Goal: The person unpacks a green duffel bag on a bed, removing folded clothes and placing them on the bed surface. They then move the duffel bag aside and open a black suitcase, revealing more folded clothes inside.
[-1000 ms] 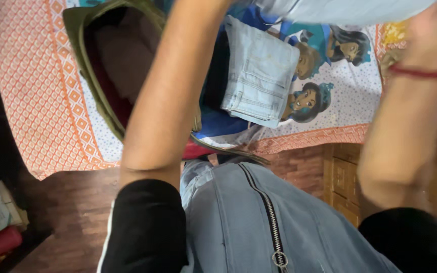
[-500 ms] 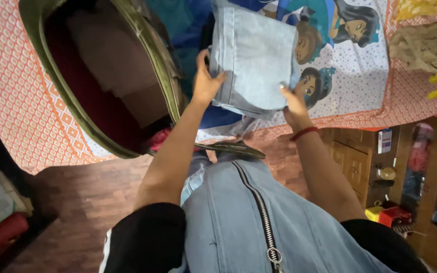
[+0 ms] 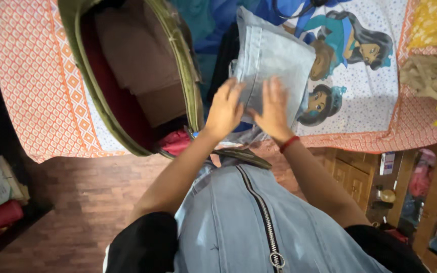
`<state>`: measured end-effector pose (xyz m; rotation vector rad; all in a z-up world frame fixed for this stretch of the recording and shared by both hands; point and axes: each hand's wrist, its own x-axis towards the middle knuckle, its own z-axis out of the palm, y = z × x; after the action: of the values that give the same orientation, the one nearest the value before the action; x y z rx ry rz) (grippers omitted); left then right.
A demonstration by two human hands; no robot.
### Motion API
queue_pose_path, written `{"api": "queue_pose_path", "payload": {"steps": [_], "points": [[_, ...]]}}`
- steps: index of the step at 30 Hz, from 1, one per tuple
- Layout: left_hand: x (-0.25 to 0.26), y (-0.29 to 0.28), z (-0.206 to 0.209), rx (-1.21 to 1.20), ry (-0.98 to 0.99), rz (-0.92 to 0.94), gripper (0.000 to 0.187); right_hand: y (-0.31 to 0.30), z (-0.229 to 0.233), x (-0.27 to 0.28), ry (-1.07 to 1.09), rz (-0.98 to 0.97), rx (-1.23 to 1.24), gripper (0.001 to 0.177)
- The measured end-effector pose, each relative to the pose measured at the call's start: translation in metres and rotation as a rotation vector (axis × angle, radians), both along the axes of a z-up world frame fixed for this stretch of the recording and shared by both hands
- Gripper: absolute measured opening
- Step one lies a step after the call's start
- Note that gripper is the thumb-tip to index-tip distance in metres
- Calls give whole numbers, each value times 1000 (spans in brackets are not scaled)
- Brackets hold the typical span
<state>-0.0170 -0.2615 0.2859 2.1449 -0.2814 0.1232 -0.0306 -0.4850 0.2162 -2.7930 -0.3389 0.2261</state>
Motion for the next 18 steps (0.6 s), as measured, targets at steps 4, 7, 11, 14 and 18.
{"api": "queue_pose_path", "payload": {"steps": [4, 7, 11, 14, 18], "points": [[-3, 43, 44, -29, -238, 249, 45, 38, -11, 10, 217, 75, -276, 125], [-4, 89, -5, -103, -164, 733, 51, 32, -10, 12, 213, 81, -214, 129], [12, 168, -149, -762, 374, 1222, 62, 27, -11, 12, 197, 109, -164, 132], [5, 198, -223, -922, 458, 1410, 65, 25, -14, 13, 219, 109, -184, 135], [28, 211, -278, -932, 597, 1380, 68, 19, -14, 17, 233, 130, -186, 140]]}}
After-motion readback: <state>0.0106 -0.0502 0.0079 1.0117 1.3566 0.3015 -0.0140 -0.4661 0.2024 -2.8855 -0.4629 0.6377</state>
